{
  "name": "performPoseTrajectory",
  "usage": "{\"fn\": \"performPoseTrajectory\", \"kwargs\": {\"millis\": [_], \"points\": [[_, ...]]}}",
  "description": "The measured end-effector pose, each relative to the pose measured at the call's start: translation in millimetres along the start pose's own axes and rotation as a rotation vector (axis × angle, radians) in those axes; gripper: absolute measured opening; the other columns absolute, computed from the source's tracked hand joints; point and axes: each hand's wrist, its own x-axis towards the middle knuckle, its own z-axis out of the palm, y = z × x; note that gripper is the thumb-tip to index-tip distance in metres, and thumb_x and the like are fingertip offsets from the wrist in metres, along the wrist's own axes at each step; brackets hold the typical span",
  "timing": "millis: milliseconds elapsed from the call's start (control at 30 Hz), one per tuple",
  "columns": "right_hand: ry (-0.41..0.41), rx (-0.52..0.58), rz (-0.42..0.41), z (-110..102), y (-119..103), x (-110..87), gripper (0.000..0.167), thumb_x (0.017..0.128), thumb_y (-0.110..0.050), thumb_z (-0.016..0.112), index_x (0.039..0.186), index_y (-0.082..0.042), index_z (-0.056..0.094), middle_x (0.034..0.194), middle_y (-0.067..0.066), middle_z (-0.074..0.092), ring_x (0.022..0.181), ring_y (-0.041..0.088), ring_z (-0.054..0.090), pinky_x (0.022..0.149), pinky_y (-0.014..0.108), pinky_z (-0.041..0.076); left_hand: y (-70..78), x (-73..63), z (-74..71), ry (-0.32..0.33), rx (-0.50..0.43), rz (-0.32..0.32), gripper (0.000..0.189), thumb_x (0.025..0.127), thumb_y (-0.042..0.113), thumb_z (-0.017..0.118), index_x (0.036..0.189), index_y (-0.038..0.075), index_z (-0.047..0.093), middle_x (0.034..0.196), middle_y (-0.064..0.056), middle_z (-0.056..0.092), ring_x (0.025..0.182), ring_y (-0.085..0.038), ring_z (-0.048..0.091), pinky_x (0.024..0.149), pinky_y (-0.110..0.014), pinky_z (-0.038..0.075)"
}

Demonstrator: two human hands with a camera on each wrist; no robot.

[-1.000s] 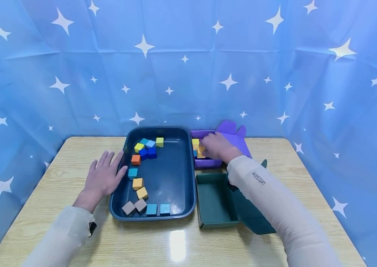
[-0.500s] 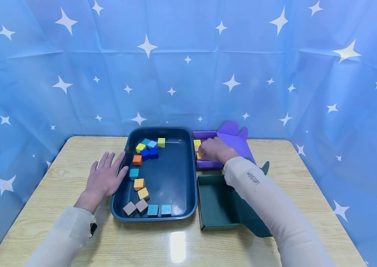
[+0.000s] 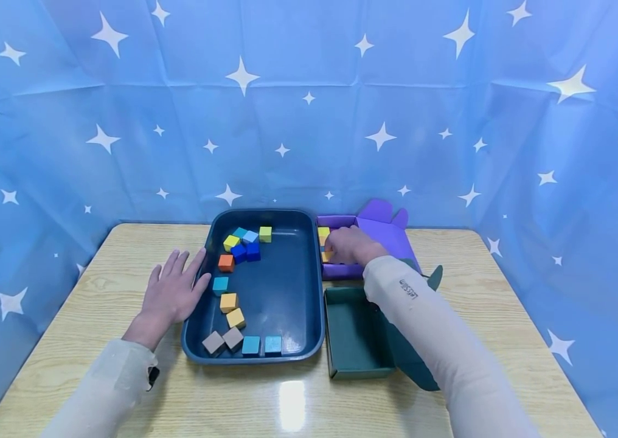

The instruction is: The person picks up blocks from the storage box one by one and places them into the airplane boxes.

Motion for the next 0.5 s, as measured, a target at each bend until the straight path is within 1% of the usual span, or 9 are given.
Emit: {"fn": "performPoseTrajectory", "kwargs": {"millis": [67,133,233,300,367,467,500], "points": [[0.015,-0.012,0.0,2,1,1.7,0.037,0.092,-0.013,0.062,0.058,-0.016,0.047,0.053,-0.004,0.028,0.054,0.014,0.035,0.065,0.03,0.033,0.2,-0.2,-0.1,-0.002,-0.003,-0.002,0.064,0.103,0.048,0.032,0.158,0.019,0.014,0.158,-0.027,0.021,0.147,-0.048,0.01,0.115,-0.07,0.009],[0.032,-0.035,-0.004,4,1,3.1,0.034,0.092,-0.014,0.062,0.059,-0.016,0.053,0.053,-0.004,0.031,0.057,0.014,0.04,0.07,0.032,0.035,0.2,-0.3,0.1,-0.004,-0.005,-0.004,0.064,0.103,0.048,0.032,0.158,0.019,0.014,0.158,-0.027,0.021,0.147,-0.048,0.01,0.115,-0.07,0.009],[0.066,-0.085,-0.02,7,1,4.1,0.027,0.092,-0.018,0.064,0.065,-0.019,0.065,0.055,-0.007,0.044,0.065,0.014,0.049,0.08,0.036,0.039,0.2,-0.2,0.2,-0.005,-0.006,-0.004,0.064,0.103,0.048,0.031,0.158,0.019,0.013,0.158,-0.027,0.021,0.147,-0.048,0.01,0.115,-0.07,0.009],[0.081,-0.11,-0.025,9,1,4.5,0.024,0.091,-0.019,0.065,0.068,-0.02,0.069,0.059,-0.006,0.052,0.069,0.015,0.052,0.085,0.039,0.042,0.1,0.0,0.2,-0.003,-0.005,-0.002,0.064,0.103,0.048,0.031,0.158,0.019,0.013,0.158,-0.027,0.021,0.147,-0.048,0.01,0.115,-0.07,0.009],[0.101,-0.123,-0.029,10,1,4.6,0.02,0.09,-0.018,0.067,0.071,-0.022,0.071,0.066,-0.009,0.06,0.073,0.014,0.054,0.089,0.041,0.044,0.1,-0.2,0.3,-0.001,-0.007,0.0,0.064,0.104,0.048,0.031,0.158,0.019,0.014,0.158,-0.027,0.021,0.147,-0.048,0.01,0.115,-0.07,0.009],[0.106,-0.141,-0.034,11,1,4.6,0.02,0.091,-0.018,0.065,0.072,-0.019,0.071,0.07,-0.005,0.063,0.075,0.016,0.055,0.09,0.042,0.043,0.1,-0.4,0.7,0.001,-0.008,0.001,0.064,0.104,0.048,0.032,0.158,0.019,0.014,0.158,-0.027,0.021,0.147,-0.048,0.011,0.115,-0.07,0.009],[0.116,-0.141,-0.035,11,2,4.4,0.016,0.09,-0.019,0.067,0.075,-0.02,0.072,0.075,-0.006,0.067,0.078,0.015,0.057,0.091,0.043,0.044,0.1,-0.4,0.8,0.001,-0.009,0.001,0.064,0.104,0.048,0.032,0.158,0.019,0.014,0.157,-0.027,0.021,0.147,-0.048,0.011,0.115,-0.07,0.009]]}}
